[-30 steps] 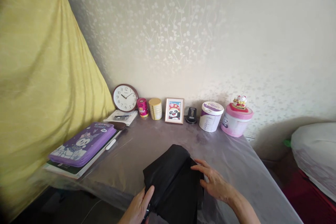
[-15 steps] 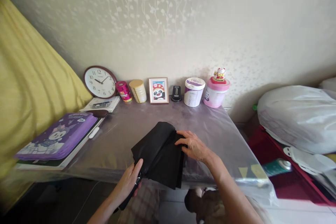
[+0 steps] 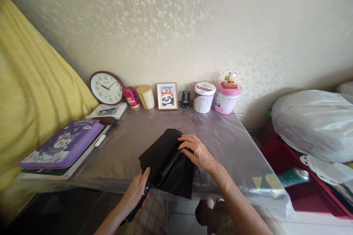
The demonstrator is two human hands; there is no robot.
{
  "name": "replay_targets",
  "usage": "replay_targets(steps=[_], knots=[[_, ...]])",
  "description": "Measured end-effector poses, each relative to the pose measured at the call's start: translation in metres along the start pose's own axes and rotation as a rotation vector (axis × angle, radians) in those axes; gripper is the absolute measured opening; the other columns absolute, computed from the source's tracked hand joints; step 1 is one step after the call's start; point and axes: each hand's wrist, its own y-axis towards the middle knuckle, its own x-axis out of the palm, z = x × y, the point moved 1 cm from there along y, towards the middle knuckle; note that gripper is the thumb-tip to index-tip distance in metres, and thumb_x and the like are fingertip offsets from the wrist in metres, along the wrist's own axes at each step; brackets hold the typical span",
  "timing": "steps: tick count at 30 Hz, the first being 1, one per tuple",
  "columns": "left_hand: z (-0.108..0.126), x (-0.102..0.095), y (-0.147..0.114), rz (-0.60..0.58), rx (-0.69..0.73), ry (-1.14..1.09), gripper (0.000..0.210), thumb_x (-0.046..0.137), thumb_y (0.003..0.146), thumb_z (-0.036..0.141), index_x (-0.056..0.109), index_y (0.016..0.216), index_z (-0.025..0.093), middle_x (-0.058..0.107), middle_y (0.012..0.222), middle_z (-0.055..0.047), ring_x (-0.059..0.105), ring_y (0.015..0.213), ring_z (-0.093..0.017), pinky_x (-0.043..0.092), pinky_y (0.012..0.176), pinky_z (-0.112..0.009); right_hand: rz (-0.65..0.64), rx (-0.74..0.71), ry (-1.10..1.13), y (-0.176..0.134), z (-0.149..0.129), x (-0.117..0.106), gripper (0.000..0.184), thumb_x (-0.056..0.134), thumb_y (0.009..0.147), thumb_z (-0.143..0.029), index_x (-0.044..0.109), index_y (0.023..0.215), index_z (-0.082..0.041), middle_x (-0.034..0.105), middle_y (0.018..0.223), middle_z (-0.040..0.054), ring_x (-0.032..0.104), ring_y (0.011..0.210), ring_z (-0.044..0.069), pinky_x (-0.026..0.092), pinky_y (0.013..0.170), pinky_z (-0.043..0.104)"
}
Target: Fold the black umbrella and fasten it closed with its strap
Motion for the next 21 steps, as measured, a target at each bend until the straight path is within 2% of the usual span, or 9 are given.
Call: replay_targets(steps=[4,8,13,17,21], knots=[[0.000,-0.001,0.002,0.010,0.046,0.038,0.062,0.021,0.080,0.070,0.053,0.082,0.018,0.047,0.040,0.005,0.045,0.030,-0.014,0.040,0.040,-0.026,0.131,-0.027,-0.032,0.010,-0.002,0.013,0.014,0.047,0.088,-0.023,0.060,0.092,-0.022,0.062,0.110,0.0076,0.051,0.111,0.019,0.041,0.094,0.041],[0.000,-0.002,0.002,-0.014,0.049,0.037,0.068,0.019,0.080,0.070,0.053,0.102,0.016,0.047,0.042,0.004,0.047,0.032,-0.016,0.039,0.037,-0.026,0.189,-0.016,-0.108,0.022,-0.006,0.029,0.013,0.047,0.089,-0.022,0.060,0.092,-0.022,0.062,0.111,0.0065,0.049,0.114,0.019,0.034,0.100,0.045],[-0.001,-0.001,0.002,-0.002,0.017,0.035,0.071,0.018,0.080,0.070,0.045,0.120,0.017,0.043,0.043,0.006,0.045,0.033,-0.015,0.037,0.032,-0.024,0.201,0.001,-0.186,0.040,-0.004,0.048,0.014,0.047,0.088,-0.023,0.061,0.091,-0.023,0.061,0.113,0.0056,0.047,0.117,0.020,0.025,0.104,0.050],[-0.002,0.000,0.002,-0.008,0.053,0.056,0.070,0.018,0.081,0.068,0.045,0.121,0.018,0.044,0.045,0.005,0.046,0.034,-0.015,0.037,0.032,-0.023,0.190,0.025,-0.223,0.047,0.004,0.065,0.012,0.050,0.087,-0.024,0.062,0.090,-0.024,0.061,0.114,0.0036,0.045,0.118,0.019,0.022,0.106,0.049],[-0.007,-0.002,0.003,-0.027,0.016,0.023,0.071,0.014,0.082,0.068,0.047,0.120,0.018,0.046,0.047,0.004,0.047,0.035,-0.015,0.036,0.033,-0.023,0.164,0.049,-0.246,0.049,0.009,0.078,0.013,0.049,0.088,-0.024,0.062,0.090,-0.024,0.061,0.113,0.0031,0.046,0.117,0.019,0.022,0.105,0.048]])
